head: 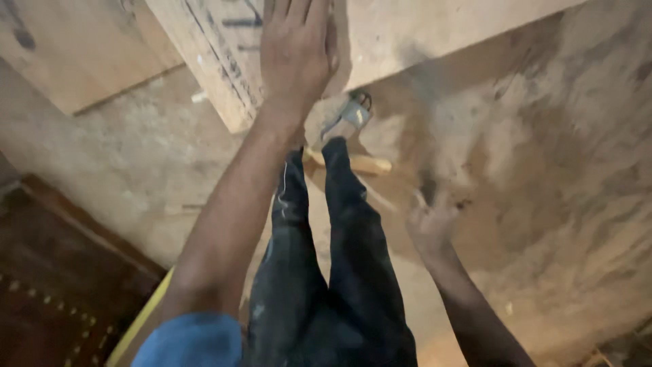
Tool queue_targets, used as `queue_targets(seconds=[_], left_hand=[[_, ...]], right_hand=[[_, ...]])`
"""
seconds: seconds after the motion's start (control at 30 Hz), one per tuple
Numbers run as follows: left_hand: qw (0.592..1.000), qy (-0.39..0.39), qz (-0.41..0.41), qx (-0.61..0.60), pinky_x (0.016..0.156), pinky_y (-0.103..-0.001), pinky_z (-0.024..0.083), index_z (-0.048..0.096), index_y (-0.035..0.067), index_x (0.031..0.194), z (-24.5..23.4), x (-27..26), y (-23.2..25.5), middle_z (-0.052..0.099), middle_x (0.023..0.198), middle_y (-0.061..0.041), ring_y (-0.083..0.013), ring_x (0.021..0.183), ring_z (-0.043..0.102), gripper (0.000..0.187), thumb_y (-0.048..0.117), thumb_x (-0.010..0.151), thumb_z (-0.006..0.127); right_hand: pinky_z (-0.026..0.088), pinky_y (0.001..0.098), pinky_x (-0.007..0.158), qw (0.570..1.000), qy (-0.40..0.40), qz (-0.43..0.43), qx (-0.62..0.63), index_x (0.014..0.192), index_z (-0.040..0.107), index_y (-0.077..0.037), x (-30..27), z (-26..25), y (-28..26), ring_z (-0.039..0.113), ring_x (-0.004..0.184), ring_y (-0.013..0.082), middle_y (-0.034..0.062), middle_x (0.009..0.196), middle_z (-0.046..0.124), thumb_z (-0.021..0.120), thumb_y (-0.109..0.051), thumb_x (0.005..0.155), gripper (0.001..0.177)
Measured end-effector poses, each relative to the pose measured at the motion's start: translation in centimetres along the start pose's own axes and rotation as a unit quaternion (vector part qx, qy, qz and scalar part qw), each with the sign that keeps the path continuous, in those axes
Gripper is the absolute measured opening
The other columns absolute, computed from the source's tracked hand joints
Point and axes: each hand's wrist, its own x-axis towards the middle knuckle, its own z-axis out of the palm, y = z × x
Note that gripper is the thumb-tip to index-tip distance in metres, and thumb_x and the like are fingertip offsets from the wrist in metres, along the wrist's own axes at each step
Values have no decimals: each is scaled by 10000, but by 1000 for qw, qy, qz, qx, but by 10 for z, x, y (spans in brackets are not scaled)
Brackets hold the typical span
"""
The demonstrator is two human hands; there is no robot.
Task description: The person hammers nails into a wooden board using a hammer. They repeatedly pick up nails and strike them into the wood while sitting on the floor.
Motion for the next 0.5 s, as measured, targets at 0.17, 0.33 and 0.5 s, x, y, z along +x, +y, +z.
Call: queue_targets(seconds=[0.17,0.33,0.5], left_hand=[[971,169,155,64,1215,-557,324,552,-47,1371,2,1,-3,537,1433,-214,-438,1391,440,458,34,937,675],[982,160,105,-7,1188,-515,405,602,15,1357,4,-6,-2,573,1381,-155,-389,1359,488,362,26,1009,701],[975,198,100,-13,1161,-518,399,647,77,1245,0,-8,4,565,1385,-155,-406,1370,462,236,57,1028,735]], right_hand=[[460,472,571,981,17,38,189,1069,590,-32,-2,-6,-15,592,642,391,197,720,614,529,-287,1027,265],[475,506,576,995,-58,53,61,1185,606,16,14,-10,-32,617,678,471,273,758,624,574,-274,1022,334],[475,474,599,977,-107,148,114,1038,590,2,25,-21,-51,649,666,409,226,727,627,556,-298,1064,303]])
